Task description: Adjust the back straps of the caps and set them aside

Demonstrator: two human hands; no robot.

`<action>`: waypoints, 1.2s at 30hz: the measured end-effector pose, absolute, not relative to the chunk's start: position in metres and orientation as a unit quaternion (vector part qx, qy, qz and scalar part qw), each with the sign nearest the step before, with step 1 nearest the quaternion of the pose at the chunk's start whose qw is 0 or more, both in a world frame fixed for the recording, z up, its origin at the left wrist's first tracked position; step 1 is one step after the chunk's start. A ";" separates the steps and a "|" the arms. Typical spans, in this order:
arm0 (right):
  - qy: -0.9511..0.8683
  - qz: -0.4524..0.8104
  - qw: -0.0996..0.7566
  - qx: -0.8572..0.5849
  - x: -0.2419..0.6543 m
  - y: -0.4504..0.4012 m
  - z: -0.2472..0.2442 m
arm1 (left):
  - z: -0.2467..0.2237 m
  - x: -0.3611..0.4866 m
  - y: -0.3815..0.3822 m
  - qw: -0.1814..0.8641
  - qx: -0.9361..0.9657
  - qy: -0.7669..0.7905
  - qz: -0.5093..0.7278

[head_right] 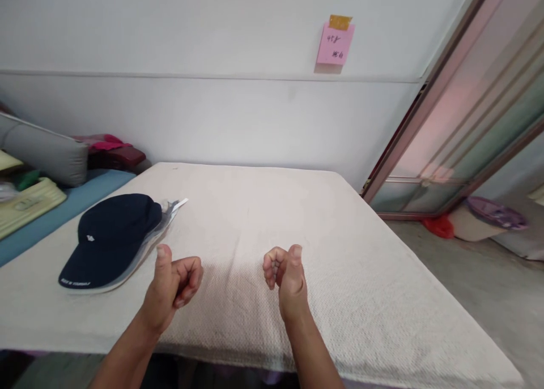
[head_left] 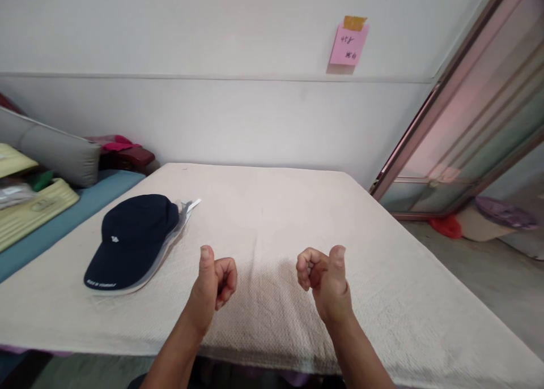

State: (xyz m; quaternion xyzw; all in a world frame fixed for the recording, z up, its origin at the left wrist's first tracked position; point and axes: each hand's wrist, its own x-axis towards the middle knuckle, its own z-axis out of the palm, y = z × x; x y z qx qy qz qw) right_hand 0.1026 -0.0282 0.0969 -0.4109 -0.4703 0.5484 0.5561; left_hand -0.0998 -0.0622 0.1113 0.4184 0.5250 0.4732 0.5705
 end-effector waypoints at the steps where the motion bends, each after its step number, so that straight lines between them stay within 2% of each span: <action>1: -0.471 0.548 0.555 -0.412 0.102 -0.028 0.096 | 0.111 -0.100 -0.062 0.570 0.416 0.528 0.472; 14: -0.480 0.549 0.529 -0.434 0.090 -0.021 0.081 | 0.100 -0.110 -0.057 0.554 0.399 0.565 0.463; 17: -0.476 0.542 0.506 -0.474 0.084 -0.015 0.070 | 0.085 -0.113 -0.050 0.516 0.424 0.591 0.453; 20: -0.489 0.530 0.444 -0.531 0.075 -0.008 0.051 | 0.065 -0.120 -0.042 0.491 0.415 0.617 0.455; 23: -0.536 0.494 0.393 -0.560 0.066 -0.002 0.031 | 0.050 -0.130 -0.035 0.477 0.387 0.639 0.463; 28: -0.657 0.370 0.380 -0.536 0.053 0.000 0.014 | 0.044 -0.148 -0.033 0.440 0.334 0.654 0.518; 33: -0.717 0.329 0.345 -0.508 0.037 -0.005 0.012 | 0.042 -0.172 -0.034 0.524 0.072 0.506 0.681; 36: -0.729 0.337 0.328 -0.497 0.028 -0.008 0.009 | 0.036 -0.191 -0.034 0.513 -0.023 0.464 0.722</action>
